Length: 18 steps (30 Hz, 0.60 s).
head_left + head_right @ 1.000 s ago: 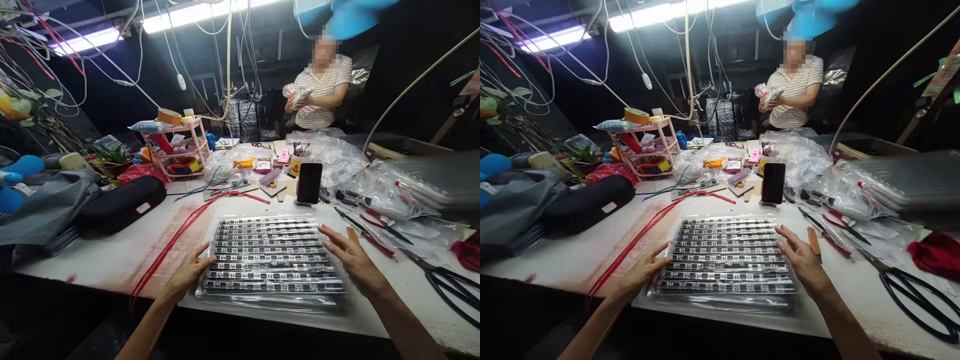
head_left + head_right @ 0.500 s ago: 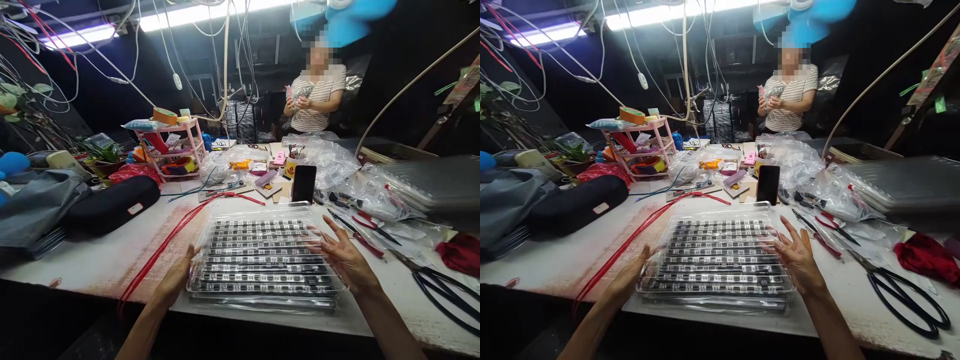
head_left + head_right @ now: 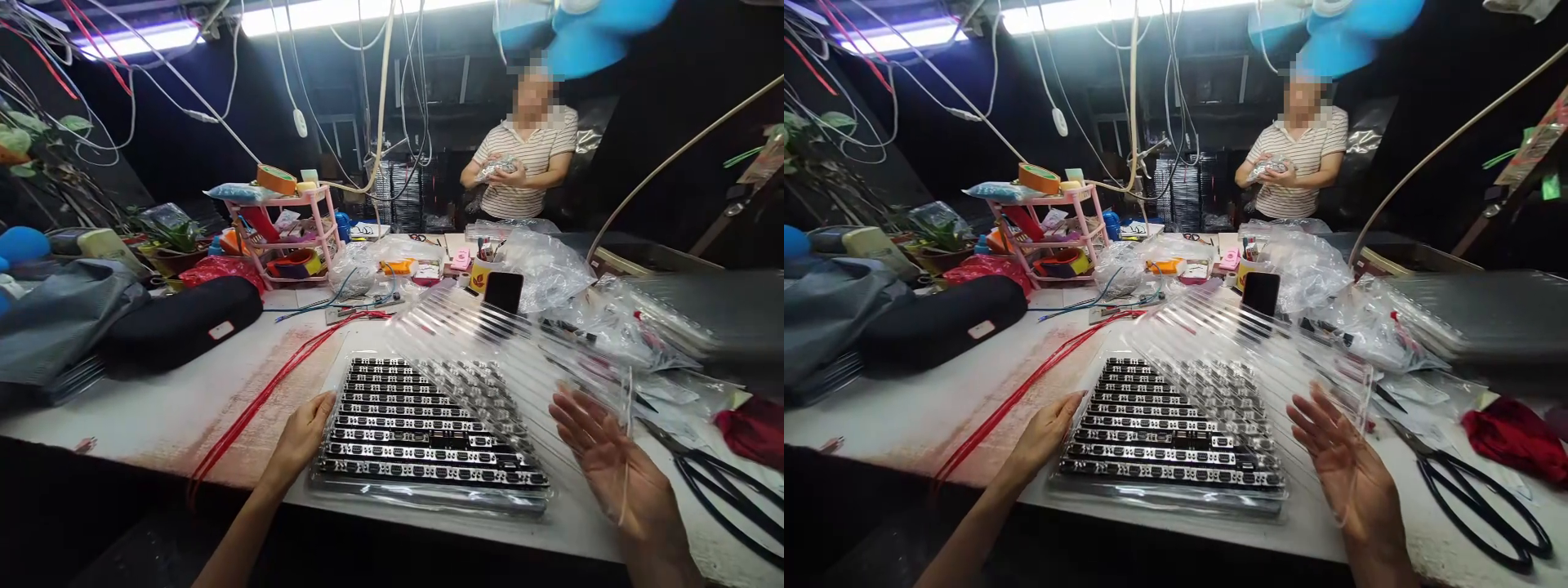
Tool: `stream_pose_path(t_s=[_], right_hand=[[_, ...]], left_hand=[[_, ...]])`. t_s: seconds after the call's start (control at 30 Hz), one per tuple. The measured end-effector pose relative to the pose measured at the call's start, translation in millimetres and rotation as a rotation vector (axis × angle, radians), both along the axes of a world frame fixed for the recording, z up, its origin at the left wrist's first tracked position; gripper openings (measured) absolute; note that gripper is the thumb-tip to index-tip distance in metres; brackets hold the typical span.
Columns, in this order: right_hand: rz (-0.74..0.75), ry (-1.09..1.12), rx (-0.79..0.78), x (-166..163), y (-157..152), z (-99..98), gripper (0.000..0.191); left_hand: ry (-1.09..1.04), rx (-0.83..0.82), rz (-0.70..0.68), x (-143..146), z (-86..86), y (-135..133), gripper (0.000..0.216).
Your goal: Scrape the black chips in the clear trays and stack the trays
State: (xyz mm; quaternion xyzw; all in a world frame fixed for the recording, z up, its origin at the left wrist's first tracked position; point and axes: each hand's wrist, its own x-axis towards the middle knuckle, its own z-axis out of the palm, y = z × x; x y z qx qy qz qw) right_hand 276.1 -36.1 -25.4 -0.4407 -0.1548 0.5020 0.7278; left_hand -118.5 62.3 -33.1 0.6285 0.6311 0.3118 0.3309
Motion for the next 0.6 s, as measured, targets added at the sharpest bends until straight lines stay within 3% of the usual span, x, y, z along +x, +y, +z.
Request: stream_pose_path(t_s=[0.23, 0.47, 0.6], right_hand=[[-0.115, 0.008, -0.075, 17, -14, -15.2, 0.031], [-0.125, -0.052, -0.077, 21, -19, -22.1, 0.032], [-0.126, -0.058, -0.081, 16, -15, -19.1, 0.032]], left_hand=[[-0.038, -0.018, 0.078, 8, -6.3, 17, 0.059], [-0.349, -0.068, 0.073, 12, -13.2, 14, 0.075], [-0.417, -0.080, 0.051, 14, -11.3, 13, 0.073]])
